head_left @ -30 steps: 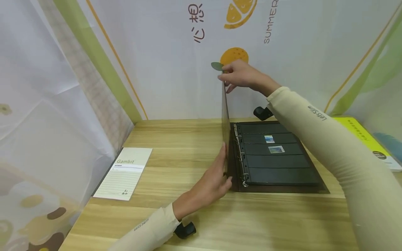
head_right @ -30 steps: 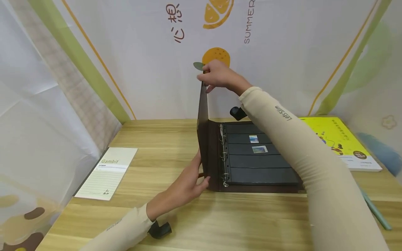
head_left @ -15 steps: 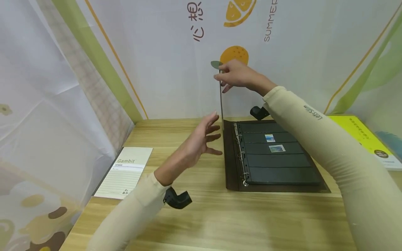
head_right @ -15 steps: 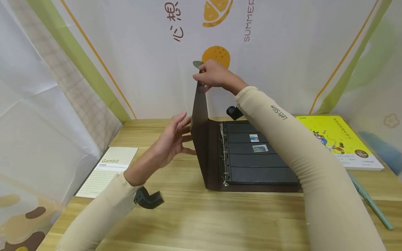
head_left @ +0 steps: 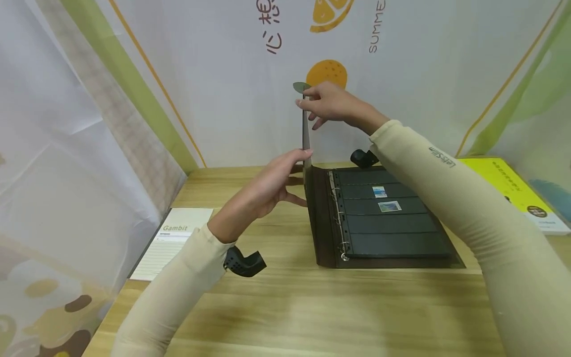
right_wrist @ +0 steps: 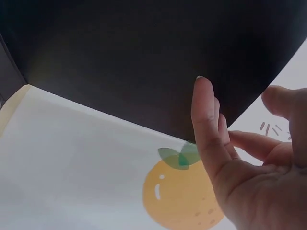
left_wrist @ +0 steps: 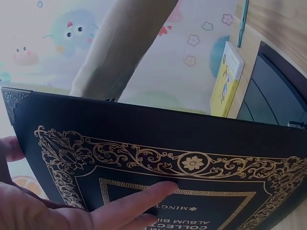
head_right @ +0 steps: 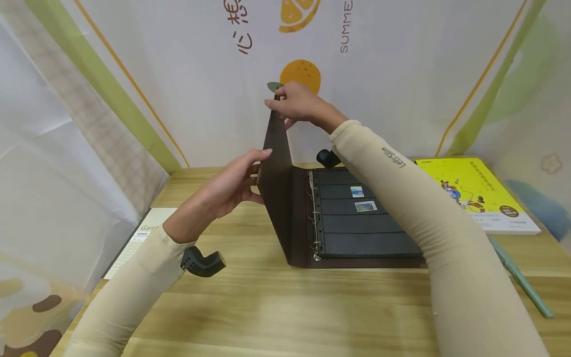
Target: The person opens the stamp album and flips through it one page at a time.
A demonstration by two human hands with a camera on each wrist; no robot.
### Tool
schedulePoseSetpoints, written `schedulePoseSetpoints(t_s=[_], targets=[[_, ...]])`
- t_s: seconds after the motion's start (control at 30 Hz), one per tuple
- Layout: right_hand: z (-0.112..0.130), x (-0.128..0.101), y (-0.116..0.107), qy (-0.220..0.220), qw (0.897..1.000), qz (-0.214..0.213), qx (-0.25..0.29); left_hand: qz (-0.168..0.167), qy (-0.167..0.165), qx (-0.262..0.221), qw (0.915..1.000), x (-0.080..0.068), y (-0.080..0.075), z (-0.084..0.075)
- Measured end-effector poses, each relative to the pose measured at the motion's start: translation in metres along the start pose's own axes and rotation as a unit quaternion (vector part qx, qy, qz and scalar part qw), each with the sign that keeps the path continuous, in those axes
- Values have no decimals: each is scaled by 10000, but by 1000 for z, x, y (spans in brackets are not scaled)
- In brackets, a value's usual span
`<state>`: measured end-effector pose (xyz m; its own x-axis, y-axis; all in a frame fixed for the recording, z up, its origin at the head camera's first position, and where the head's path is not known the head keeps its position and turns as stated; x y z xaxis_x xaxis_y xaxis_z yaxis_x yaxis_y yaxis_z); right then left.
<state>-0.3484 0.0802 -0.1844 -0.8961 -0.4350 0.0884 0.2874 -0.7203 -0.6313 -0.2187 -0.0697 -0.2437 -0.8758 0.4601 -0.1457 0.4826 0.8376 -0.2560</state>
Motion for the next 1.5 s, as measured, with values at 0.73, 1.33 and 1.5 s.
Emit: schedulePoseSetpoints(t_s=[0.73,1.33,1.5], targets=[[-190,-91,-4,759,9898,602,-1044,146,226,-611,9978,-8,-28,25],[-251,-131,21,1028,9754,1144,-1581,-440,159,-1200,9917,-51,-82,75],[-248,-134,19,1063,9744,1139,-1622,-565,237,-1474,9872,-56,-85,81]])
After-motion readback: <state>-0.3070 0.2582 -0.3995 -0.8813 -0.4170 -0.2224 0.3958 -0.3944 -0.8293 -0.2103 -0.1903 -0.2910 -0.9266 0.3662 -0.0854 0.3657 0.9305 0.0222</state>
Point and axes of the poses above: each hand's wrist, its own x-axis towards the middle knuckle, its own y-axis out of the palm, z = x × y, the point moved 3 cm from there along x, towards the middle knuckle, and after that the axes turned 12 degrees about x, right-handed, at the moved point
